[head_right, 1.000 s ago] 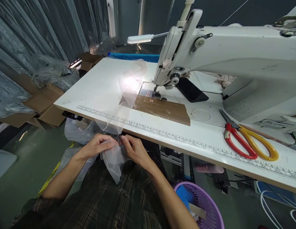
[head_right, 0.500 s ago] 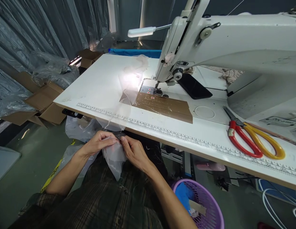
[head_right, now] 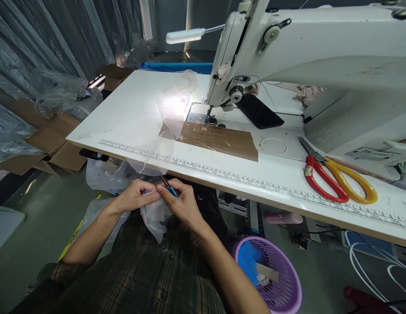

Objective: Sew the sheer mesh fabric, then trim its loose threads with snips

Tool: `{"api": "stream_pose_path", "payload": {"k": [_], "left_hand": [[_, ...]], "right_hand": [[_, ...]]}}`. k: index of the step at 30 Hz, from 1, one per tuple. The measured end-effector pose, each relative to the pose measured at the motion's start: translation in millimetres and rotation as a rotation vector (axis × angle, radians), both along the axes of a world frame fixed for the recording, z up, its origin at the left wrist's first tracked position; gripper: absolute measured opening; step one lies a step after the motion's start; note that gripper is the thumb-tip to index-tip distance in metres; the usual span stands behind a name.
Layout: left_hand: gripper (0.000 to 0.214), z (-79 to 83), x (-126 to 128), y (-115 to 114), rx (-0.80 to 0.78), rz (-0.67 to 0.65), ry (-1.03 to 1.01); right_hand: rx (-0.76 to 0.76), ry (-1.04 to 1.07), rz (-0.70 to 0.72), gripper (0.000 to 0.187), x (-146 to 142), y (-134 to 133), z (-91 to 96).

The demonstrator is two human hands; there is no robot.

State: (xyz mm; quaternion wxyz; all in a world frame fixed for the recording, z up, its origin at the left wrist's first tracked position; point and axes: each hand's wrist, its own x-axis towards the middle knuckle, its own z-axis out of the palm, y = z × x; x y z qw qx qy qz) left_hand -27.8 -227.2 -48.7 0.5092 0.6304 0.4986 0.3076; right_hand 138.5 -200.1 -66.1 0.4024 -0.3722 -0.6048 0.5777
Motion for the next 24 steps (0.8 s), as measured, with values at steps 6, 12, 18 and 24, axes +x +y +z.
{"api": "stream_pose_path", "payload": {"k": [6,12,18,24], "left_hand": [[0.034,-0.7,1,1,-0.076,0.02,-0.226],[0.025,-4.3,2,0,-0.108,0.093,-0.278],[0.02,-4.9,5,2,-0.103,0.144,-0.254],[0.021,-5.1,5,2,-0.122,0.117,-0.254]], "right_hand": [[-0.133,0.069,-0.03,0.038,4,-6,5.0],[-0.021,-0.019,-0.086,0.04,9,-6,-0.9],[0.185,-0.194,-0.106,0.045,29,-20,-13.2],[0.249,-0.374,-0.015,0.043,26,-23,-10.4]]}}
